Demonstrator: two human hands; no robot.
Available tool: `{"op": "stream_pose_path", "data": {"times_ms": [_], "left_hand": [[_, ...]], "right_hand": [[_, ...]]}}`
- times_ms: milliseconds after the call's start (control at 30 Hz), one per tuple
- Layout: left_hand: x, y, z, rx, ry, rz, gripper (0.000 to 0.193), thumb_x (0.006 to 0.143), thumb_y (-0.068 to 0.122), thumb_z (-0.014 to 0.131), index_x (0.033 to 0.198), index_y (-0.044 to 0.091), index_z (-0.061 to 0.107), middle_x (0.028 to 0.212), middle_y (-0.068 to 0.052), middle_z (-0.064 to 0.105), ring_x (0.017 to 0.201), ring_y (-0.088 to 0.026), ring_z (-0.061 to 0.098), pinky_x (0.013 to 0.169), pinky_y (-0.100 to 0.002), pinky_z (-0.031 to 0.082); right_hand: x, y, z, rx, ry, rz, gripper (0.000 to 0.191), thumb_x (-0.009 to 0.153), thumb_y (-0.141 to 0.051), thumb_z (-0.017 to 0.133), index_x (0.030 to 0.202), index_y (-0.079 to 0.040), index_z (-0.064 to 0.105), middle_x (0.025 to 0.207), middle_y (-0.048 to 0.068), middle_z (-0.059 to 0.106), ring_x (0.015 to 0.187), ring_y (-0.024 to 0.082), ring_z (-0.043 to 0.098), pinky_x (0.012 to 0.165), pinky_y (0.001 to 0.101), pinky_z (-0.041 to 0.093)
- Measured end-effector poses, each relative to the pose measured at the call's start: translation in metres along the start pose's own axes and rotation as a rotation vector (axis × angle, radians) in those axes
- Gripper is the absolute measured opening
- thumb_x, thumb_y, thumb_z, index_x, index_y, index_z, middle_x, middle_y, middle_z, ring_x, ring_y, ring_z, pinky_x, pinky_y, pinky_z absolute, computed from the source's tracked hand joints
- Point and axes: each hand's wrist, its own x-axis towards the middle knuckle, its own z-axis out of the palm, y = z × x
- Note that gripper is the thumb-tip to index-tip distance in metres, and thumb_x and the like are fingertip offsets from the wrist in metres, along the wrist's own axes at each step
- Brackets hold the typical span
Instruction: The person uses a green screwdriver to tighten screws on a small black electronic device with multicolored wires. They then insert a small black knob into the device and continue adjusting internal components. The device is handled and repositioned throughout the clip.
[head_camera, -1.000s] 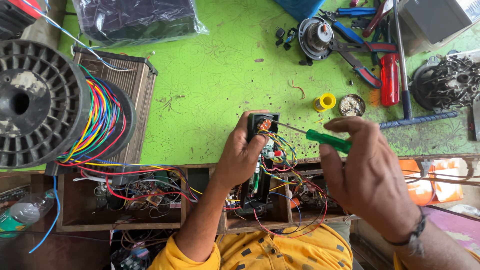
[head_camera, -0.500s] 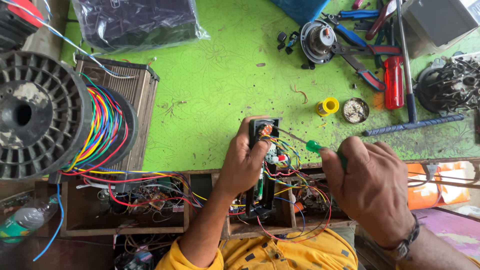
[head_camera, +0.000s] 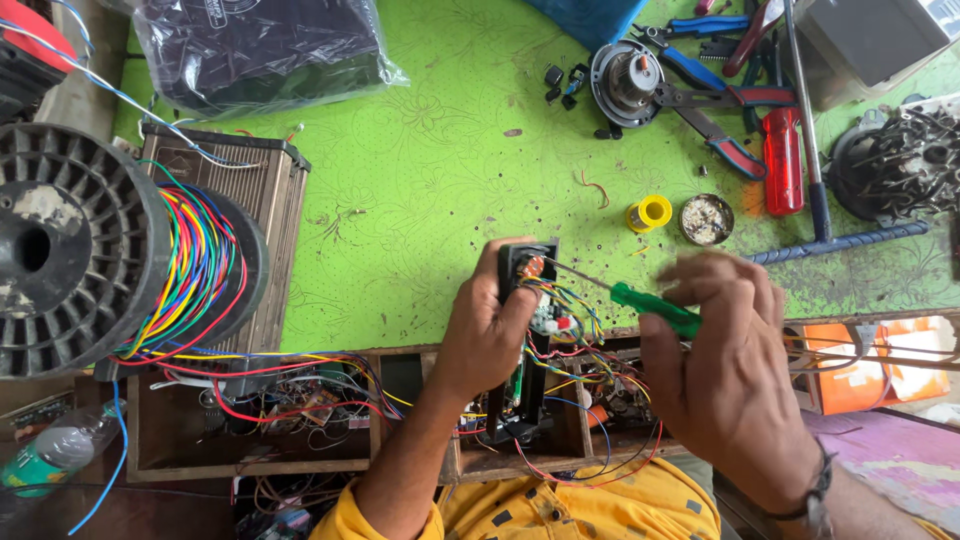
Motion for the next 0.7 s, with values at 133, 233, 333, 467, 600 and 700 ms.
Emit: {"op": "stream_pose_path", "data": {"times_ms": [133,233,333,467,600,700], "left_hand": [[0.002,0.003,0.001,-0.047,-0.004,0.017,0.027,0.099,0.013,0.052,0.123,0.002,0.056,0.087,-0.002,0.061,0.078,-0.009,0.054,0.070,-0.031,0.050],[0.004,0.004,0.001,-0.050,-0.018,-0.005,0.026,0.099,0.013,0.051,0.122,0.002,0.056,0.085,-0.002,0.061,0.078,-0.009,0.054,0.070,-0.030,0.051],[0.005,0.004,0.002,0.021,-0.011,-0.067,0.033,0.093,0.013,0.053,0.125,0.003,0.054,0.083,-0.001,0.064,0.071,-0.008,0.056,0.064,-0.030,0.051],[0.006,0.002,0.001,-0.021,-0.010,0.000,0.029,0.098,0.012,0.052,0.125,0.002,0.055,0.084,-0.003,0.062,0.076,-0.009,0.053,0.068,-0.031,0.050],[0.008,0.001,0.002,0.006,-0.002,0.003,0.031,0.097,0.012,0.052,0.126,0.002,0.054,0.088,-0.002,0.064,0.079,-0.009,0.058,0.071,-0.031,0.052],[0.008,0.001,0.002,0.022,-0.006,-0.015,0.030,0.096,0.012,0.052,0.125,0.002,0.054,0.086,-0.002,0.063,0.077,-0.010,0.056,0.071,-0.031,0.052]], "right_hand": [[0.002,0.000,-0.003,-0.324,-0.473,0.354,0.031,0.099,-0.038,0.058,0.101,-0.007,0.055,0.093,0.010,0.066,0.094,0.028,0.064,0.092,0.0376,0.047],[0.002,0.002,-0.006,0.199,-0.067,0.028,0.046,0.094,-0.017,0.060,0.122,0.016,0.045,0.115,0.026,0.062,0.101,0.042,0.059,0.092,0.0461,0.045],[0.003,0.006,0.001,-0.056,-0.025,0.037,0.028,0.094,-0.019,0.067,0.102,0.004,0.053,0.092,0.019,0.061,0.094,0.038,0.061,0.091,0.0504,0.044],[0.000,0.013,0.007,-0.344,-0.528,0.343,0.034,0.098,-0.043,0.054,0.104,-0.010,0.055,0.095,0.008,0.065,0.095,0.025,0.064,0.091,0.0351,0.047],[-0.005,0.018,0.011,0.029,0.004,0.063,0.028,0.097,-0.018,0.063,0.109,0.005,0.053,0.104,0.022,0.063,0.101,0.041,0.060,0.094,0.0510,0.045],[-0.007,0.021,0.014,-0.291,-0.409,0.357,0.032,0.098,-0.041,0.061,0.094,-0.009,0.058,0.090,0.009,0.067,0.094,0.028,0.064,0.090,0.0398,0.047]]}}
